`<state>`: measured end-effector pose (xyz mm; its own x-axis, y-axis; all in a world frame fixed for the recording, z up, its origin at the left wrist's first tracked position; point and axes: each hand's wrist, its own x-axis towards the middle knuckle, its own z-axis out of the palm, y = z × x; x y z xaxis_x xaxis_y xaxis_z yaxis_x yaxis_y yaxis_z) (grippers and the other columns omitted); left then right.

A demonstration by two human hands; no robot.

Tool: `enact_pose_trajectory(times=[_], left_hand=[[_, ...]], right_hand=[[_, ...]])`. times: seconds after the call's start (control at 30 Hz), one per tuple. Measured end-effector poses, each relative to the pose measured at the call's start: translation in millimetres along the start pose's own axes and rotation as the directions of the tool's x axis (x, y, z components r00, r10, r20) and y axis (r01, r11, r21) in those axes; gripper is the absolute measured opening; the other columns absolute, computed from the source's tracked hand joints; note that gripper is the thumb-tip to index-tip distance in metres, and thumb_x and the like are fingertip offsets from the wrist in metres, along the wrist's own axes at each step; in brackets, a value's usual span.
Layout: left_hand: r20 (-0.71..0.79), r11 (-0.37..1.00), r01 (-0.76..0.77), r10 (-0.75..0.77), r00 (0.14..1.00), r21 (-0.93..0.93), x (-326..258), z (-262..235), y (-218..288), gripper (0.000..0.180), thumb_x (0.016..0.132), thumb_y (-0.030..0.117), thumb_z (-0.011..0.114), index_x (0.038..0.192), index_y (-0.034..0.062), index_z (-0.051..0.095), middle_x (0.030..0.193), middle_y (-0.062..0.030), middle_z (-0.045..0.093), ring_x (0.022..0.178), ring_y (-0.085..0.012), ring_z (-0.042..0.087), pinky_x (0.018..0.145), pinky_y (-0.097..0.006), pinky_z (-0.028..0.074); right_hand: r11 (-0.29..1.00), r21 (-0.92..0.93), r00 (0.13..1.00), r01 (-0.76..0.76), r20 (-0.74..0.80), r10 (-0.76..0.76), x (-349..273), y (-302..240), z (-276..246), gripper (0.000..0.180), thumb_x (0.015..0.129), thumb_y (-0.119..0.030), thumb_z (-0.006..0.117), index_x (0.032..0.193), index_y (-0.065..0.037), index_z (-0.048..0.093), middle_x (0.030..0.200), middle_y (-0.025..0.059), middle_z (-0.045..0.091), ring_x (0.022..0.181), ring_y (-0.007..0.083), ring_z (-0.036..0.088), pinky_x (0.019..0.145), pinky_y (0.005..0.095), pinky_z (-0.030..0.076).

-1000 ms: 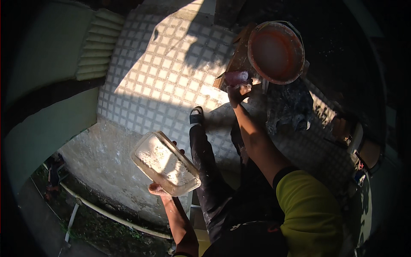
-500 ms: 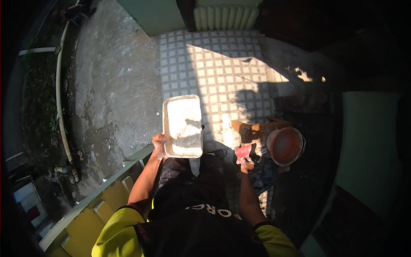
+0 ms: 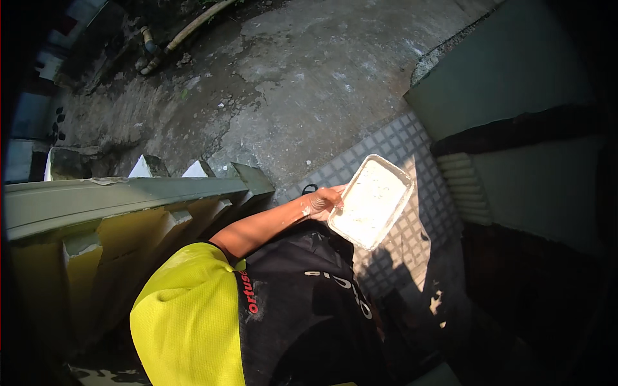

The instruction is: Applying white putty to the horizontal grooves of a concrete wall structure using a red scraper tool.

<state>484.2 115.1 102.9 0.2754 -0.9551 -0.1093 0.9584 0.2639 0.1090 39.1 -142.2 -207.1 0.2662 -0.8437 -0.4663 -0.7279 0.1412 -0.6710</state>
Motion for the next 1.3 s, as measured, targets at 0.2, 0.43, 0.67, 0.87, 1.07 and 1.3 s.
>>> enact_pose_trajectory(times=[0.2, 0.43, 0.67, 0.87, 1.07, 1.3], left_hand=[[-0.081, 0.962, -0.271, 0.272, 0.959, 0.025, 2, -11, 66, 0.088, 0.059, 0.007, 0.055, 0.141, 0.0037, 0.025, 0.135, -0.0214, 0.042, 0.123, -0.0335, 0.045, 0.103, -0.048, 0.037], [-0.144, 0.789, -0.597, 0.581, 0.801, -0.142, 44, -27, 149, 0.076, 0.081, 0.056, 0.051, 0.135, 0.0028, 0.040, 0.131, -0.0189, 0.048, 0.118, -0.0300, 0.051, 0.101, -0.043, 0.039], [-0.257, 0.537, -0.832, 0.791, 0.555, -0.143, 97, -47, 208, 0.067, 0.091, 0.055, 0.035, 0.134, 0.0037, 0.042, 0.131, -0.0158, 0.049, 0.118, -0.0294, 0.051, 0.102, -0.043, 0.038], [-0.216, 0.172, -0.972, 0.955, 0.204, -0.158, 92, -51, 254, 0.060, 0.092, 0.047, 0.032, 0.131, 0.0028, 0.045, 0.128, -0.0154, 0.052, 0.114, -0.0300, 0.054, 0.101, -0.044, 0.039], [-0.329, -0.055, -0.988, 0.944, -0.004, -0.147, 28, -81, 304, 0.066, 0.086, 0.049, 0.038, 0.129, 0.0009, 0.047, 0.126, -0.0174, 0.053, 0.111, -0.0315, 0.056, 0.100, -0.043, 0.039], [-0.255, -0.228, -0.962, 0.949, -0.185, -0.148, -84, -102, 377, 0.074, 0.081, 0.054, 0.039, 0.131, -0.0004, 0.044, 0.129, -0.0185, 0.051, 0.114, -0.0344, 0.053, 0.101, -0.044, 0.038]], right_hand=[[0.983, -0.083, 0.978, 0.165, 0.143, -0.152, 141, -100, 36, 0.019, 0.076, -0.018, 0.064, 0.082, -0.001, 0.059, 0.069, 0.0098, 0.061, 0.055, 0.0187, 0.056, 0.051, 0.0350, 0.049], [0.946, 0.078, 0.882, 0.316, 0.342, -0.323, 161, -464, 168, 0.014, 0.080, -0.006, 0.052, 0.093, -0.006, 0.055, 0.079, 0.0032, 0.056, 0.071, 0.0137, 0.054, 0.054, 0.0288, 0.048], [0.789, 0.259, 0.371, 0.557, 0.772, -0.515, 255, -670, 313, 0.013, 0.086, -0.014, 0.057, 0.094, -0.004, 0.055, 0.080, 0.0012, 0.057, 0.066, 0.0109, 0.053, 0.059, 0.0266, 0.047], [0.802, 0.311, 0.176, 0.510, 0.875, -0.451, 228, -772, 453, 0.035, 0.087, -0.012, 0.056, 0.119, 0.001, 0.051, 0.094, 0.0060, 0.062, 0.072, 0.0147, 0.060, 0.061, 0.0278, 0.052], [0.823, 0.153, 0.157, 0.546, 0.947, -0.280, 158, -829, 575, 0.036, 0.081, -0.010, 0.057, 0.116, -0.005, 0.052, 0.094, 0.0055, 0.060, 0.073, 0.0162, 0.060, 0.061, 0.0292, 0.052], [0.760, -0.064, 0.294, 0.647, 0.941, -0.170, 129, -812, 687, 0.044, 0.076, -0.011, 0.055, 0.119, -0.009, 0.046, 0.088, 0.0065, 0.059, 0.070, 0.0193, 0.060, 0.057, 0.0305, 0.052]])
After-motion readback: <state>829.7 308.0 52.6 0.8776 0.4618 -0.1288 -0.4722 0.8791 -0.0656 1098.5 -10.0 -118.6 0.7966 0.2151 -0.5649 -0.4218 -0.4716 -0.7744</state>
